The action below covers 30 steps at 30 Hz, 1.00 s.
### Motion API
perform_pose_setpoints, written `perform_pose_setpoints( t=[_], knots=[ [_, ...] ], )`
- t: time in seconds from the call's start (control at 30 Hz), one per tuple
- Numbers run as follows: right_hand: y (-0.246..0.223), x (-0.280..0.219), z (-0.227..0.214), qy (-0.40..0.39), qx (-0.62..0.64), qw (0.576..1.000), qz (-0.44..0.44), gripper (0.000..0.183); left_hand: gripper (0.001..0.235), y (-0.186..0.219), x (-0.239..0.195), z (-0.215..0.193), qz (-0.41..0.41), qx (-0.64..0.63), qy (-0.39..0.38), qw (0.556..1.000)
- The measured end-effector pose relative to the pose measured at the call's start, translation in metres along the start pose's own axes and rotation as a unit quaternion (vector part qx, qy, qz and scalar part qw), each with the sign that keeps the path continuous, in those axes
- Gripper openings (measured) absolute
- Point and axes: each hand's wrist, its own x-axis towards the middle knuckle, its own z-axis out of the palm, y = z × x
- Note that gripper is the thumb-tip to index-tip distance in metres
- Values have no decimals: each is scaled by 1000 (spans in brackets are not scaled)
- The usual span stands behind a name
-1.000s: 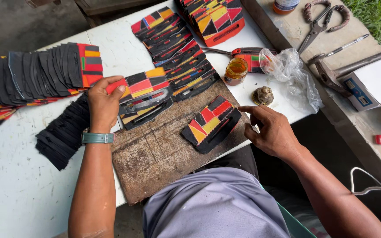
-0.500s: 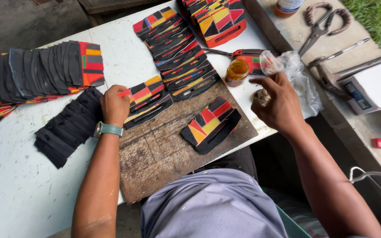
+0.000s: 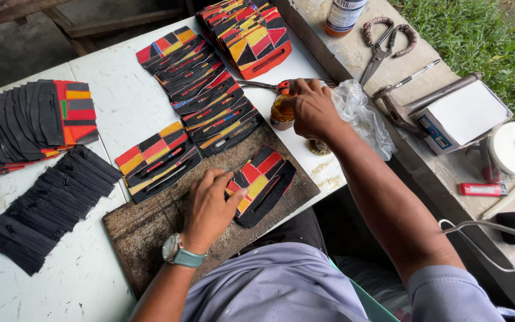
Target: The person repeatedly dips a small stone into a jar of yellow adhesive and rubs it along the edges of small patterned fabric pieces on a wooden board. They handle each piece one at a time, applying glue to the edges and placing the pieces back on the table.
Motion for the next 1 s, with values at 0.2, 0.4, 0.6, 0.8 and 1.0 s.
perform_pose_setpoints(
  t=[0.2, 0.4, 0.6, 0.8, 1.0],
  knots=[
    [3, -3, -9, 1, 14, 1000, -5, 53, 51, 10, 2, 1, 26, -24, 9, 999],
    [7, -39, -30, 54, 58, 997, 19, 58, 43, 10, 4, 14, -9, -127, 12, 992],
    [-4, -57, -40, 77, 116, 990, -18, 60, 41, 10, 9, 7, 39, -155, -9, 987],
    [-27, -126, -43, 14, 421, 903, -82, 79, 33, 1, 9, 6, 10, -158, -34, 987],
    [-46, -176, -12, -280, 588, 759, 9, 116, 40, -6, 9, 6, 32, -147, -66, 986]
  ],
)
